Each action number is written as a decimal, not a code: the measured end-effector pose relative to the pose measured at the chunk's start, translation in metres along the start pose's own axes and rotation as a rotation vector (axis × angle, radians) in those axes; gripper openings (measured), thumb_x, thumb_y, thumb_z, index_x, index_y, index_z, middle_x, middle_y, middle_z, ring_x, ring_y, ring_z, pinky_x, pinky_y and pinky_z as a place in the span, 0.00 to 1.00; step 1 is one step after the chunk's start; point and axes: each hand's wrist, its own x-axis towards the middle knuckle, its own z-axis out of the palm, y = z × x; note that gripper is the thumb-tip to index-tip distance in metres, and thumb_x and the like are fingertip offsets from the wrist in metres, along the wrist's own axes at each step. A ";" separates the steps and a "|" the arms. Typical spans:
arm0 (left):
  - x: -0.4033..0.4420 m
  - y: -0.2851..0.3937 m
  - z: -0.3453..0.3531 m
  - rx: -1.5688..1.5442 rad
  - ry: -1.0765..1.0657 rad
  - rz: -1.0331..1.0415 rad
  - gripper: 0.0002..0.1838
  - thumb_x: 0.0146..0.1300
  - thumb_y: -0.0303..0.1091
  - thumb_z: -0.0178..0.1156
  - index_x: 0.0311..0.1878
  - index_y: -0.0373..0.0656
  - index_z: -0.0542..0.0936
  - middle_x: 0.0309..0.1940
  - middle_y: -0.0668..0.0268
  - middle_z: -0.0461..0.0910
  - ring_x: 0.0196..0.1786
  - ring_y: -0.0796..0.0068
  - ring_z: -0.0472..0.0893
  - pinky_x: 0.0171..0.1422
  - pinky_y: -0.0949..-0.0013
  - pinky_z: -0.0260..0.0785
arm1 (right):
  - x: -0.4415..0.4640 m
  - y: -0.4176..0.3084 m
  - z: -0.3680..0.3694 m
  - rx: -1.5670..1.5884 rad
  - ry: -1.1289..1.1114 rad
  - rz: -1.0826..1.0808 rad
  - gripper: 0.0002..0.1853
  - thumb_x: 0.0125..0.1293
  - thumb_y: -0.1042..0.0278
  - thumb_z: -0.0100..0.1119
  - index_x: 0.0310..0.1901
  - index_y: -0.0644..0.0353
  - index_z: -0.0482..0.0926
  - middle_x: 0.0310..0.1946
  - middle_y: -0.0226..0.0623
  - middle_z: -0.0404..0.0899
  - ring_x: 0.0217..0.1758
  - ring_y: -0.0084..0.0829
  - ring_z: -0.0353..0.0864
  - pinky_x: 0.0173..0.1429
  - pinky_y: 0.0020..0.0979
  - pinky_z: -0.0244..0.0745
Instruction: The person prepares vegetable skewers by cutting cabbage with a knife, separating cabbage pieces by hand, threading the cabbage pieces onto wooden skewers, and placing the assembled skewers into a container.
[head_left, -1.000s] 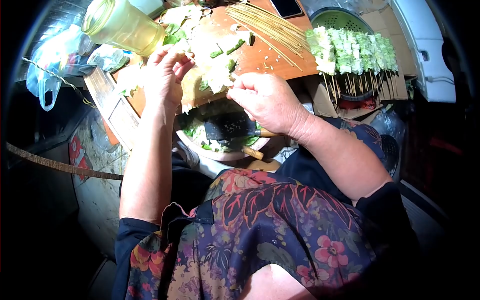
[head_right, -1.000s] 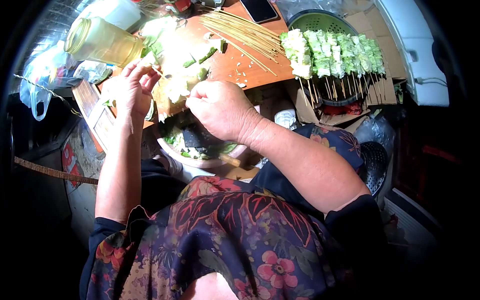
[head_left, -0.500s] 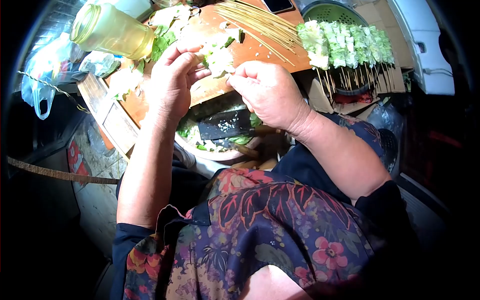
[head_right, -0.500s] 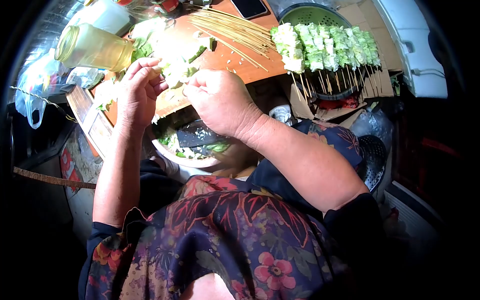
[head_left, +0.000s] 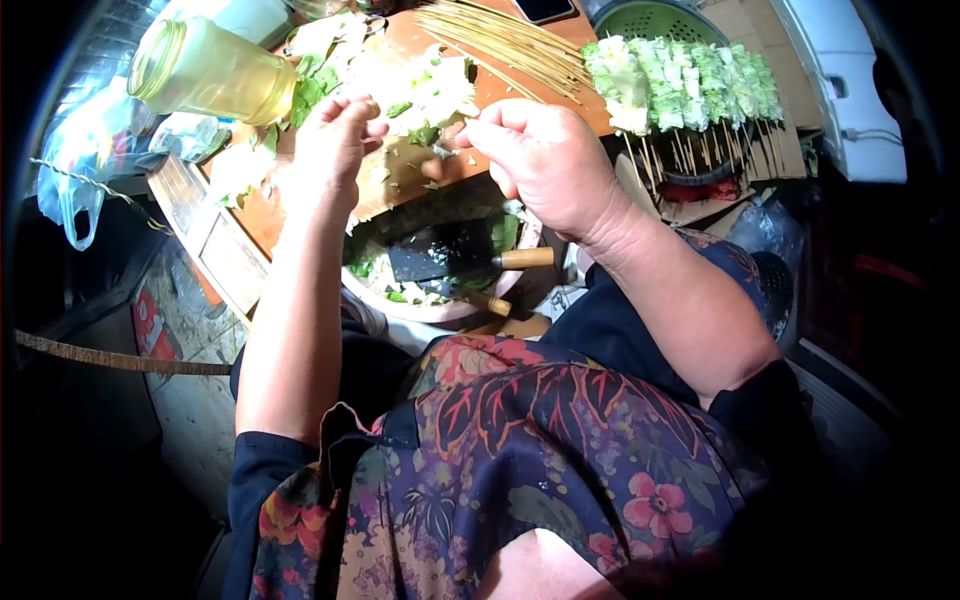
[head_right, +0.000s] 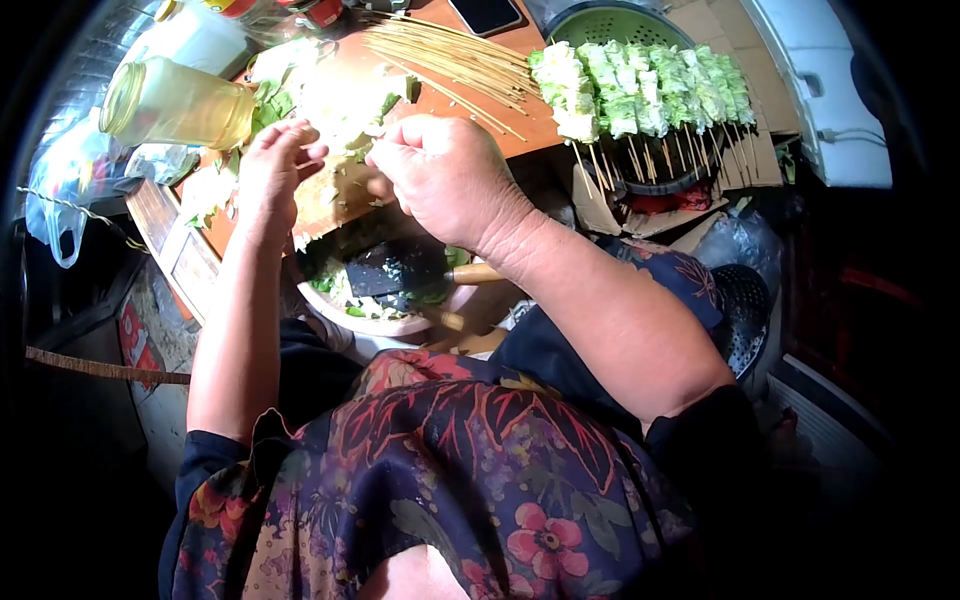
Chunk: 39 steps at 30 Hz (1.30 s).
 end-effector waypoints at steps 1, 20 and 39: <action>0.003 -0.007 0.002 0.075 -0.022 -0.061 0.09 0.65 0.30 0.55 0.46 0.39 0.76 0.36 0.64 0.79 0.32 0.75 0.80 0.39 0.73 0.75 | 0.000 0.000 -0.002 -0.001 0.002 0.002 0.12 0.64 0.65 0.54 0.28 0.63 0.80 0.16 0.28 0.76 0.19 0.17 0.73 0.28 0.24 0.70; 0.026 -0.056 0.036 0.751 0.002 0.081 0.10 0.55 0.32 0.63 0.36 0.36 0.76 0.27 0.59 0.80 0.31 0.68 0.80 0.39 0.65 0.74 | 0.000 0.006 -0.010 0.012 -0.002 0.015 0.11 0.64 0.65 0.56 0.32 0.65 0.81 0.15 0.29 0.75 0.19 0.19 0.73 0.28 0.25 0.71; 0.014 -0.002 -0.018 -0.585 0.142 -0.107 0.08 0.58 0.20 0.55 0.41 0.34 0.74 0.31 0.59 0.78 0.33 0.68 0.81 0.39 0.67 0.83 | -0.013 0.002 0.005 -0.190 -0.199 -0.006 0.10 0.66 0.66 0.54 0.36 0.65 0.79 0.17 0.23 0.70 0.19 0.13 0.67 0.24 0.19 0.62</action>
